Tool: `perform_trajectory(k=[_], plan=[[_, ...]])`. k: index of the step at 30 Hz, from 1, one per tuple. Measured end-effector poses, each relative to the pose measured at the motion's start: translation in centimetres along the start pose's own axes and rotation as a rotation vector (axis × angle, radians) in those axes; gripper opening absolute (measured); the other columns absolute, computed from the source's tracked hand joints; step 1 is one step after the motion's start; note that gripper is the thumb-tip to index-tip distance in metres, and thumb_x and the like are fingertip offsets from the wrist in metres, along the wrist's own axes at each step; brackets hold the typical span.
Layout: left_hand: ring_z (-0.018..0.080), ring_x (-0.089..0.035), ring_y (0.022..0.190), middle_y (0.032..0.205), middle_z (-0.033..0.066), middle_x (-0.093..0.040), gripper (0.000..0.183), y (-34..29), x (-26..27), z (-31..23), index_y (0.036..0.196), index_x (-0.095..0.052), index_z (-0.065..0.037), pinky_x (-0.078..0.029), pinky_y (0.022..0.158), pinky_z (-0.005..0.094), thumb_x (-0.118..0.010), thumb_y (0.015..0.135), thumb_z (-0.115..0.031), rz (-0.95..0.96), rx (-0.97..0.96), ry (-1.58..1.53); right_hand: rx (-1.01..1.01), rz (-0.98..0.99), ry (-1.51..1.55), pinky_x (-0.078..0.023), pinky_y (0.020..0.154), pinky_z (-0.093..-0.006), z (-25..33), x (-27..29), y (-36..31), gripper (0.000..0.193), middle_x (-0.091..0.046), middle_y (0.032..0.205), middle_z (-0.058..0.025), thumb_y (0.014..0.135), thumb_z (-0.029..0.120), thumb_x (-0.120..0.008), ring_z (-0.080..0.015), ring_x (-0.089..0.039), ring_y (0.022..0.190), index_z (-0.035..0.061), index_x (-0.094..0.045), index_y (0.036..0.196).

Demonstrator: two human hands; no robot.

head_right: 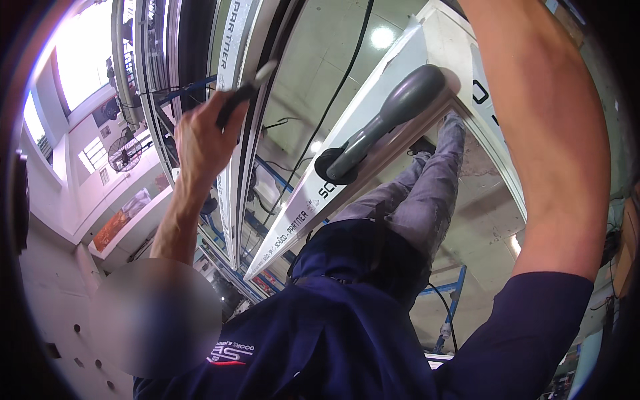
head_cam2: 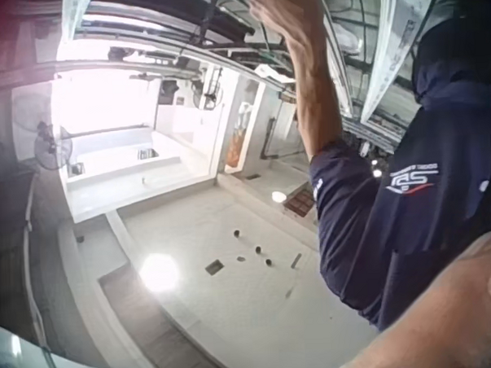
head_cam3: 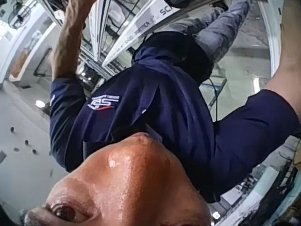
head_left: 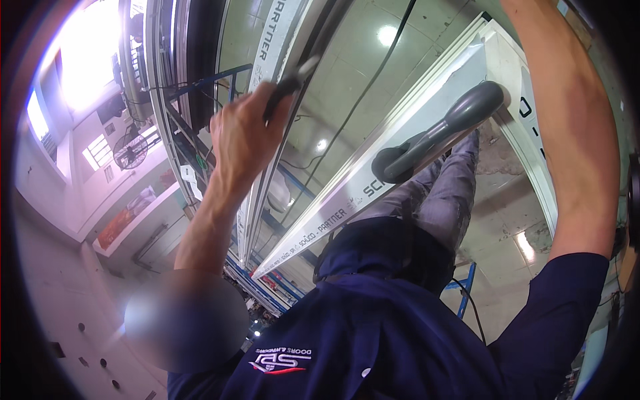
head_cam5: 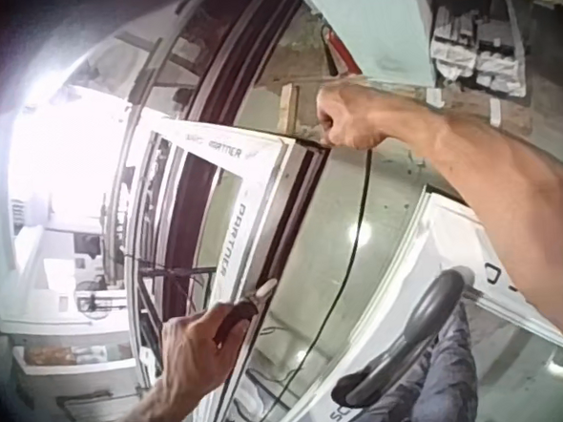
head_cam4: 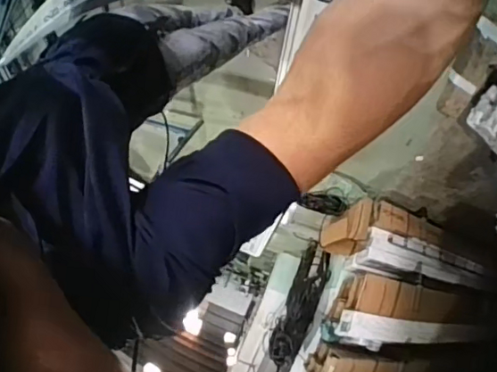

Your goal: Manually assembling a window frame by inserting glass and securing components with a mallet and gasket tool.

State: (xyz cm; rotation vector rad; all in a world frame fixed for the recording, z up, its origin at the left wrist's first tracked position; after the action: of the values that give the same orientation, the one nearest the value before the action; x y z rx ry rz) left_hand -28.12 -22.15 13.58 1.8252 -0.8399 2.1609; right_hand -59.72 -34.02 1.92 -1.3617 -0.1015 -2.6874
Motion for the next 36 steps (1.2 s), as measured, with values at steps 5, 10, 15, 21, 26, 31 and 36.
perform_trajectory(k=[5,10,15,21,26,31,36], plan=[[0.0317,-0.071,0.062,0.071,0.0084,-0.069,0.018,0.5,-0.4,-1.3,0.101,-0.068,-0.013,-0.051,0.055,0.0460,-0.072,0.097,-0.030,-0.086,-0.043,0.087,0.131,0.171,0.490,-0.054,0.068,-0.0456,-1.7,-0.1,0.1,0.019,-0.073,0.080,-0.0221,0.084,0.015,-0.078,-0.0310,-0.072,0.074,-0.0033,-0.075,0.082],[0.0350,-0.070,0.062,0.073,0.0094,-0.070,0.024,2.9,-1.2,-3.2,0.096,-0.064,-0.012,-0.053,0.055,0.0488,-0.066,0.100,-0.035,0.088,-0.076,0.153,-0.087,0.008,0.132,-0.055,0.071,-0.0449,-0.4,-0.1,-0.5,0.019,-0.075,0.085,-0.0233,0.084,0.016,-0.078,-0.0324,-0.074,0.080,-0.0028,-0.076,0.084],[0.0294,-0.078,0.077,0.088,0.0155,-0.078,0.022,-3.9,-0.8,-0.5,0.115,-0.074,-0.012,-0.061,0.066,0.0385,-0.075,0.096,-0.024,-0.118,-0.008,-0.233,-0.084,-0.129,0.065,-0.055,0.071,-0.0451,-1.0,0.1,-1.2,0.019,-0.075,0.086,-0.0246,0.084,0.016,-0.077,-0.0340,-0.074,0.082,-0.0024,-0.075,0.084],[0.0308,-0.078,0.081,0.095,0.0152,-0.079,0.035,-2.4,1.3,-0.3,0.128,-0.074,-0.017,-0.060,0.071,0.0384,-0.077,0.095,-0.026,-0.032,0.187,-0.158,-0.070,-0.043,0.108,-0.053,0.071,-0.0457,-1.1,-0.2,-1.1,0.024,-0.071,0.080,-0.0233,0.085,0.019,-0.079,-0.0322,-0.072,0.079,-0.0027,-0.070,0.082],[0.0331,-0.076,0.077,0.087,0.0140,-0.078,0.034,0.1,-1.4,0.1,0.128,-0.075,-0.020,-0.058,0.069,0.0415,-0.074,0.095,-0.031,-0.028,0.216,-0.143,-0.089,-0.016,0.120,-0.052,0.070,-0.0464,-0.9,0.3,-0.9,0.023,-0.071,0.078,-0.0212,0.087,0.018,-0.078,-0.0298,-0.071,0.076,-0.0023,-0.070,0.079],[0.0344,-0.075,0.073,0.084,0.0158,-0.077,0.033,2.7,0.1,-1.3,0.125,-0.076,-0.015,-0.057,0.068,0.0428,-0.072,0.096,-0.032,-0.078,0.130,-0.121,-0.017,-0.027,0.144,-0.051,0.068,-0.0468,0.1,-0.7,-0.4,0.023,-0.070,0.076,-0.0220,0.087,0.017,-0.077,-0.0301,-0.070,0.073,-0.0028,-0.070,0.077],[0.0343,-0.075,0.074,0.085,0.0156,-0.076,0.034,1.6,-0.2,-1.2,0.125,-0.077,-0.018,-0.057,0.068,0.0440,-0.072,0.096,-0.034,-0.079,0.067,-0.104,-0.080,-0.028,0.067,-0.053,0.069,-0.0468,-0.5,0.3,-1.5,0.024,-0.072,0.079,-0.0234,0.088,0.019,-0.076,-0.0339,-0.072,0.075,-0.0032,-0.072,0.079]])
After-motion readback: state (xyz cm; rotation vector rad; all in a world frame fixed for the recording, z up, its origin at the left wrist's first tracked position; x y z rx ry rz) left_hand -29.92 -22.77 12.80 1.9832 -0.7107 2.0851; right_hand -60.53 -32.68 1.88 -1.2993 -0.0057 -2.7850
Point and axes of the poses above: each hand's wrist, its own y-axis towards the middle knuckle, its own x-axis out of the back of the hand, z = x × y, the point moved 4 cm from there along y, towards the middle knuckle
